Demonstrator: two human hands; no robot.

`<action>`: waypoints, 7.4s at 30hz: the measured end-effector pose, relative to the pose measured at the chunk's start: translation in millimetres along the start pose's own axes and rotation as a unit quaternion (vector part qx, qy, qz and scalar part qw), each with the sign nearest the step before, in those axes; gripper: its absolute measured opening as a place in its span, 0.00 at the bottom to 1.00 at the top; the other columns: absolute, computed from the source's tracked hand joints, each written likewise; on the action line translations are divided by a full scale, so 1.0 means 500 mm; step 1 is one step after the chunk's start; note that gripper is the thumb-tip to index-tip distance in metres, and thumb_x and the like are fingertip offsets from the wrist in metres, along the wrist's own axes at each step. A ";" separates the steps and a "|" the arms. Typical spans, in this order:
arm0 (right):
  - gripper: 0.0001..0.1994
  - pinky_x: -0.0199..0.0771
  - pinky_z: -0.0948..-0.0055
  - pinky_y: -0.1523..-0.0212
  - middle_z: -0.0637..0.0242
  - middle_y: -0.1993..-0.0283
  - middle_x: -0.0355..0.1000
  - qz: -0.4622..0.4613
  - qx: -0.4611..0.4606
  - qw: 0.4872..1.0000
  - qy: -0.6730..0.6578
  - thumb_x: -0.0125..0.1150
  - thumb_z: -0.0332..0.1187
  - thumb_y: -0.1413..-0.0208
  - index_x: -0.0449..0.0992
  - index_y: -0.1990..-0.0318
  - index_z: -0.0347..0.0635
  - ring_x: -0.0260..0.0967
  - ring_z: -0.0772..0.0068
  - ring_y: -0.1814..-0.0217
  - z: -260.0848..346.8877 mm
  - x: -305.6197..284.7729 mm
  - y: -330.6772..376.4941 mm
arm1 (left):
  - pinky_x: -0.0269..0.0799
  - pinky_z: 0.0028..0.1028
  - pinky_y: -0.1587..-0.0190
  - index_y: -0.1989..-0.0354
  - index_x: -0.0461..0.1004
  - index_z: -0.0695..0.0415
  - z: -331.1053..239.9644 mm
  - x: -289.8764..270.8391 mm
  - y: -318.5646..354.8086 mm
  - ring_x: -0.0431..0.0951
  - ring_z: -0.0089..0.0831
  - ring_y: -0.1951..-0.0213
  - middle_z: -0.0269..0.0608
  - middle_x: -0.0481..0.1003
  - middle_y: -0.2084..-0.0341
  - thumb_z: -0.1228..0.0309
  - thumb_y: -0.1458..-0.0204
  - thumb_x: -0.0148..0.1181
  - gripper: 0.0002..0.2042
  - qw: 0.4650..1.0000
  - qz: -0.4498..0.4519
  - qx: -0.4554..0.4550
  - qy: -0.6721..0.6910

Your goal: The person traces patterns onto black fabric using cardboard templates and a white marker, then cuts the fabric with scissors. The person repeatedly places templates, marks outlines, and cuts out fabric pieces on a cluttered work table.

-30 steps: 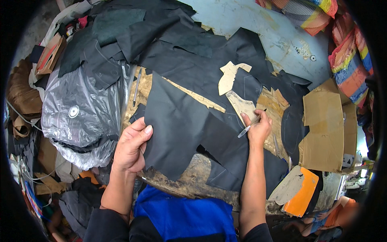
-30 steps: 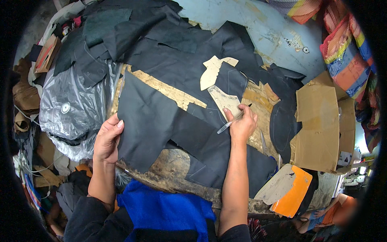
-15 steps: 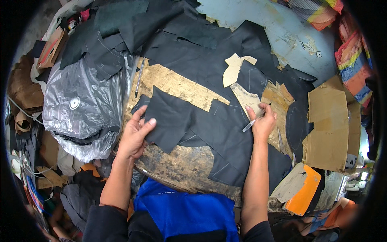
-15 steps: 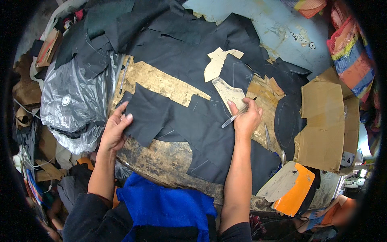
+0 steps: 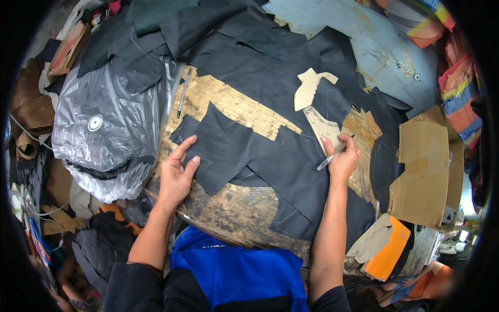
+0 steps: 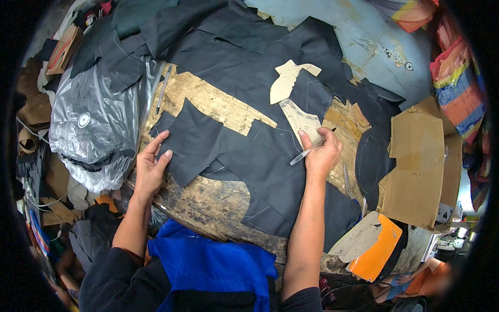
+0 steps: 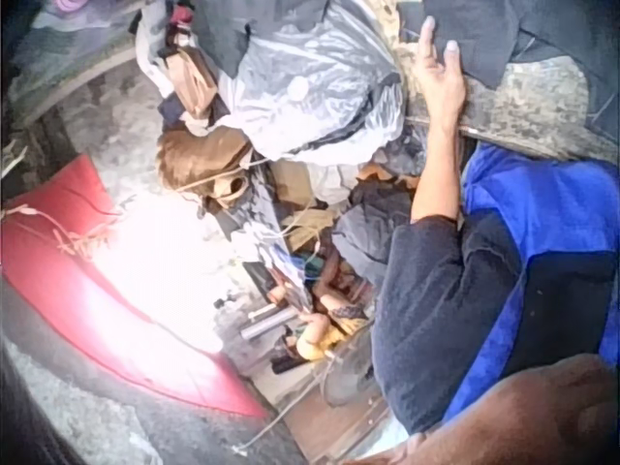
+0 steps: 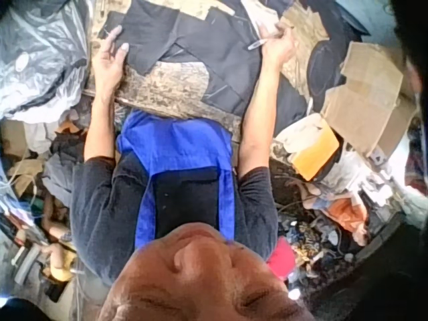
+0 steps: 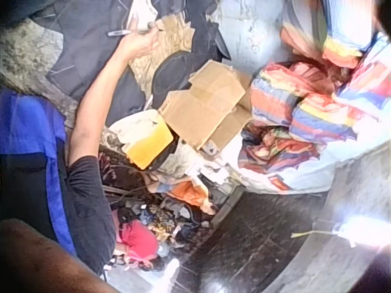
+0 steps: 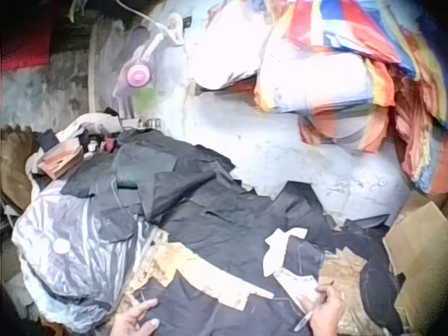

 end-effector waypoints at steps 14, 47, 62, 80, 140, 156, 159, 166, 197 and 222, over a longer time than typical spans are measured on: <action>0.14 0.65 0.81 0.66 0.71 0.69 0.66 -0.113 0.092 0.892 -0.428 0.66 0.19 0.55 0.67 0.63 0.38 0.63 0.80 0.69 -0.042 -0.064 -0.018 | 0.65 0.19 0.70 0.56 0.76 0.65 -0.020 -0.023 0.026 0.67 0.16 0.72 0.34 0.73 0.67 0.82 0.58 0.64 0.17 0.971 0.056 -0.024 -0.230; 0.16 0.70 0.69 0.55 0.64 0.61 0.77 0.336 -0.228 0.860 -0.309 0.74 0.30 0.67 0.78 0.66 0.42 0.69 0.66 0.58 0.368 0.063 0.201 | 0.68 0.38 0.53 0.51 0.76 0.51 -0.078 -0.016 0.000 0.69 0.45 0.52 0.53 0.70 0.59 0.58 0.61 0.69 0.26 0.842 0.058 0.037 -0.535; 0.16 0.70 0.70 0.59 0.65 0.67 0.71 0.291 -0.111 0.836 -0.451 0.67 0.21 0.63 0.69 0.64 0.40 0.71 0.70 0.63 0.364 0.047 0.223 | 0.66 0.19 0.71 0.69 0.76 0.65 -0.056 -0.029 -0.013 0.69 0.19 0.76 0.35 0.72 0.75 0.79 0.61 0.66 0.09 0.980 0.026 -0.060 -0.186; 0.13 0.69 0.61 0.51 0.61 0.66 0.75 0.241 -0.252 0.884 -0.312 0.71 0.26 0.65 0.75 0.68 0.41 0.71 0.54 0.53 0.354 0.058 0.231 | 0.70 0.19 0.68 0.54 0.73 0.68 -0.017 -0.059 0.008 0.73 0.18 0.73 0.39 0.78 0.70 0.74 0.45 0.54 0.13 0.978 0.064 -0.093 -0.177; 0.23 0.74 0.77 0.57 0.55 0.54 0.68 0.299 0.147 0.703 -0.627 0.59 0.15 0.53 0.60 0.49 0.29 0.72 0.71 0.57 0.366 0.094 0.239 | 0.61 0.31 0.42 0.50 0.73 0.61 -0.079 0.038 0.007 0.68 0.39 0.46 0.48 0.70 0.49 0.80 0.48 0.46 0.16 0.955 0.223 0.075 -0.180; 0.26 0.63 0.62 0.51 0.64 0.61 0.74 0.169 -0.170 0.959 -0.151 0.78 0.41 0.72 0.75 0.63 0.43 0.65 0.59 0.49 0.351 0.040 0.195 | 0.59 0.42 0.46 0.49 0.74 0.54 -0.075 -0.016 0.045 0.62 0.45 0.46 0.51 0.66 0.49 0.57 0.66 0.72 0.31 0.870 0.018 0.107 -0.482; 0.30 0.52 0.54 0.40 0.60 0.51 0.72 0.235 -0.165 0.944 -0.164 0.77 0.44 0.72 0.74 0.57 0.45 0.60 0.51 0.41 0.335 0.070 0.197 | 0.55 0.45 0.43 0.48 0.74 0.49 -0.073 -0.006 0.036 0.59 0.46 0.43 0.52 0.62 0.46 0.55 0.67 0.71 0.33 0.848 0.051 0.093 -0.519; 0.30 0.54 0.55 0.41 0.59 0.52 0.72 0.234 -0.200 0.935 -0.175 0.78 0.45 0.73 0.74 0.58 0.45 0.59 0.50 0.41 0.339 0.071 0.200 | 0.58 0.43 0.42 0.48 0.74 0.45 -0.074 -0.008 0.008 0.59 0.47 0.42 0.53 0.61 0.44 0.57 0.67 0.72 0.31 0.834 0.105 0.089 -0.534; 0.15 0.50 0.41 0.42 0.67 0.56 0.76 0.206 -0.224 0.941 -0.149 0.68 0.40 0.57 0.77 0.59 0.49 0.62 0.54 0.42 0.340 0.079 0.213 | 0.37 0.57 0.36 0.35 0.46 0.66 -0.014 0.156 0.128 0.46 0.62 0.35 0.71 0.49 0.39 0.49 0.45 0.48 0.38 0.878 0.132 0.151 -0.435; 0.12 0.69 0.67 0.52 0.58 0.60 0.75 0.179 -0.142 0.941 -0.248 0.68 0.26 0.59 0.78 0.63 0.41 0.71 0.58 0.54 0.295 0.069 0.185 | 0.29 0.56 0.35 0.36 0.38 0.75 -0.001 0.199 0.143 0.36 0.66 0.34 0.76 0.42 0.38 0.48 0.47 0.51 0.45 0.879 0.186 0.120 -0.421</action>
Point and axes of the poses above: each hand's wrist, its own y-axis away from the middle knuckle, its own x-axis out of the palm, z = x × y, the point moved 7 cm from there along -y, towards the middle knuckle
